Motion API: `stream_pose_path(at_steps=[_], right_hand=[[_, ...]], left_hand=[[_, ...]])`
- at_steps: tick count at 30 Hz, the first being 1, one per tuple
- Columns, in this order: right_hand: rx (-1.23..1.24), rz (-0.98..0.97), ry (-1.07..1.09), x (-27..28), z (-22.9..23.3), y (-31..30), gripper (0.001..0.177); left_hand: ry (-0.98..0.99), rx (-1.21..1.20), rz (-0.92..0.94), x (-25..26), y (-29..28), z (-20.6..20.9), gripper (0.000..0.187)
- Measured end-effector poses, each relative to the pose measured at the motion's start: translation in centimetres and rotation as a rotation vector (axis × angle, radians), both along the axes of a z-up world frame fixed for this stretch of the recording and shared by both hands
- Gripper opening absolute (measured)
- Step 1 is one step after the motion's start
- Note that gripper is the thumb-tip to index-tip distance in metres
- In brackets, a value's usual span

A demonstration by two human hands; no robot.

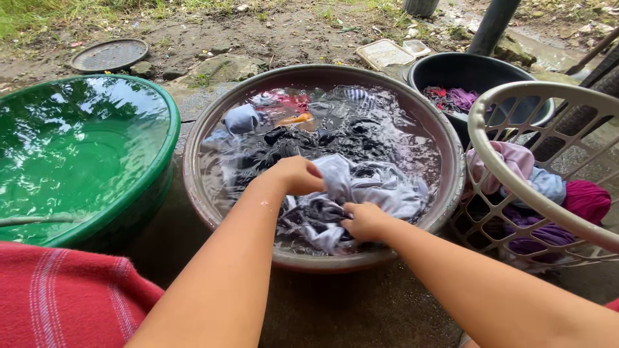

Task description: The person hand-washes various clothes in a basin of soapy water by scrubbing them together and then wringing each item out before placing it into a laundry basket.

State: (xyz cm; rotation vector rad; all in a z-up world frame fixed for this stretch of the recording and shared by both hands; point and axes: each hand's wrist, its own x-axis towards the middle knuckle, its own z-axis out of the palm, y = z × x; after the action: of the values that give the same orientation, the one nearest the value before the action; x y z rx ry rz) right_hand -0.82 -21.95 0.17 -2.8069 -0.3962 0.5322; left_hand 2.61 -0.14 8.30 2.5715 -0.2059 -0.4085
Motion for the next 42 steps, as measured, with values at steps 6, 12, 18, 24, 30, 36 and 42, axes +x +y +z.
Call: stream_pose_path(at_steps=[6, 12, 18, 24, 30, 36, 42], right_hand=[[1.05, -0.341, 0.573, 3.4, 5.7, -0.6, 0.028], [1.87, -0.068, 0.825, 1.5, 15.3, -0.5, 0.037], [2.269, 0.178, 0.903, 1.6, 14.9, -2.8, 0.046], [1.918, -0.472, 0.754, 1.8, 12.3, -7.5, 0.061], [0.727, -0.271, 0.307, 2.0, 12.6, -7.5, 0.083], [0.409, -0.038, -0.14, 2.1, 9.5, -2.0, 0.093], [0.294, 0.105, -0.366, -1.2, -2.1, 3.1, 0.057]], left_hand=[[0.213, 0.361, 0.286, -3.4, 2.1, -4.2, 0.125], [-0.078, -0.226, 0.445, -7.0, -2.9, -8.0, 0.172], [0.049, -1.308, 0.519, 0.5, -4.1, -9.6, 0.045], [0.153, -1.256, 0.536, 1.6, -1.9, -0.2, 0.039], [-0.229, -0.429, 0.139, 2.4, -4.5, 3.7, 0.082], [-0.073, -0.373, 0.05, -0.3, -7.0, 4.1, 0.111], [-0.11, -0.216, 0.163, 1.6, -3.9, 2.5, 0.075]])
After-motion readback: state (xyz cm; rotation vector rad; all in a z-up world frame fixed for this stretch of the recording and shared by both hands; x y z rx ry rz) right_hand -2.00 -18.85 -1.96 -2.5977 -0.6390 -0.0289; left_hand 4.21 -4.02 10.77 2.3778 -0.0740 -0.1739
